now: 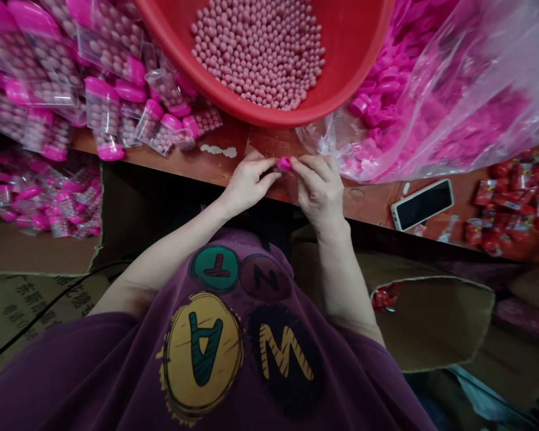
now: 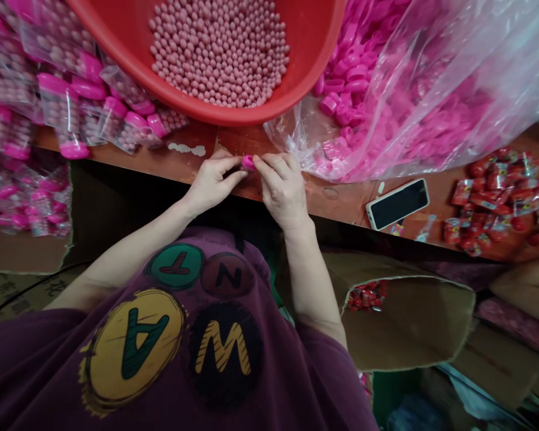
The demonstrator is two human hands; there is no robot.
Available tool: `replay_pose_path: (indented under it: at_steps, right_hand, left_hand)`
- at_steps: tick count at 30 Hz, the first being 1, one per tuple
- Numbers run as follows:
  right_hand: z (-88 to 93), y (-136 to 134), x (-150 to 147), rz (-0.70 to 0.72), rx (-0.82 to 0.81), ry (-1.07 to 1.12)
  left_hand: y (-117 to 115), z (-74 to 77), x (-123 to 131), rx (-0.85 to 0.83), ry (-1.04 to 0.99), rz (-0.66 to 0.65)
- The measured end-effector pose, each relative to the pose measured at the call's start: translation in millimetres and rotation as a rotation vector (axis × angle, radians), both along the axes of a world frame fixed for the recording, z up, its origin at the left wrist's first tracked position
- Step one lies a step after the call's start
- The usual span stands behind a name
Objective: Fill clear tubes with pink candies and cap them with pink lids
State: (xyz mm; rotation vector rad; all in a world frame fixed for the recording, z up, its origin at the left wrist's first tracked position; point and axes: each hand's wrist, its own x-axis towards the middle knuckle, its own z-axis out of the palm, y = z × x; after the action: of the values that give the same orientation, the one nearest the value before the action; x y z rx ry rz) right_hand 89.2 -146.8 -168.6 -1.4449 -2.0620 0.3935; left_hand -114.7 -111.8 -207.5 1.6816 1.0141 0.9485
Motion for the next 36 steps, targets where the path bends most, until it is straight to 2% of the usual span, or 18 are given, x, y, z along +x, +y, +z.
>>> replay_pose_path:
  at_steps: [5, 15, 19, 25, 28, 30, 32, 36]
  right_hand:
    - [3.2, -2, 5, 0.037, -0.04, -0.034]
    - [26.1, -6, -4, 0.137, -0.105, -0.16]
    - [24.0, -11, -1, 0.107, -0.13, 0.084]
    - [-1.6, -13, -10, -0.243, -0.095, 0.652]
    - [-7.5, -12, -15, -0.242, -0.124, 0.889]
    - [-5.7, -13, -17, -0.24, -0.113, 0.929]
    - [-2.3, -13, -19, -0.257, -0.119, 0.85]
    - [-3.5, -4, -12, -0.234, -0.292, 0.701]
  left_hand:
    - [0, -0.5, 0, -0.006, 0.003, 0.0]
    - [0, 0.0, -8, 0.067, -0.01, -0.065]
    - [-1, 1.2, -7, 0.093, -0.018, -0.11]
    - [-3, 0.0, 1, 0.101, -0.032, -0.098]
    - [-4, -1.1, 3, 0.117, 0.024, -0.087]
    - [-6, -0.8, 5, 0.13, 0.067, -0.098]
    - [-7, 0.1, 8, 0.145, 0.099, -0.111]
    - [-8, 1.3, 12, 0.148, 0.122, -0.105]
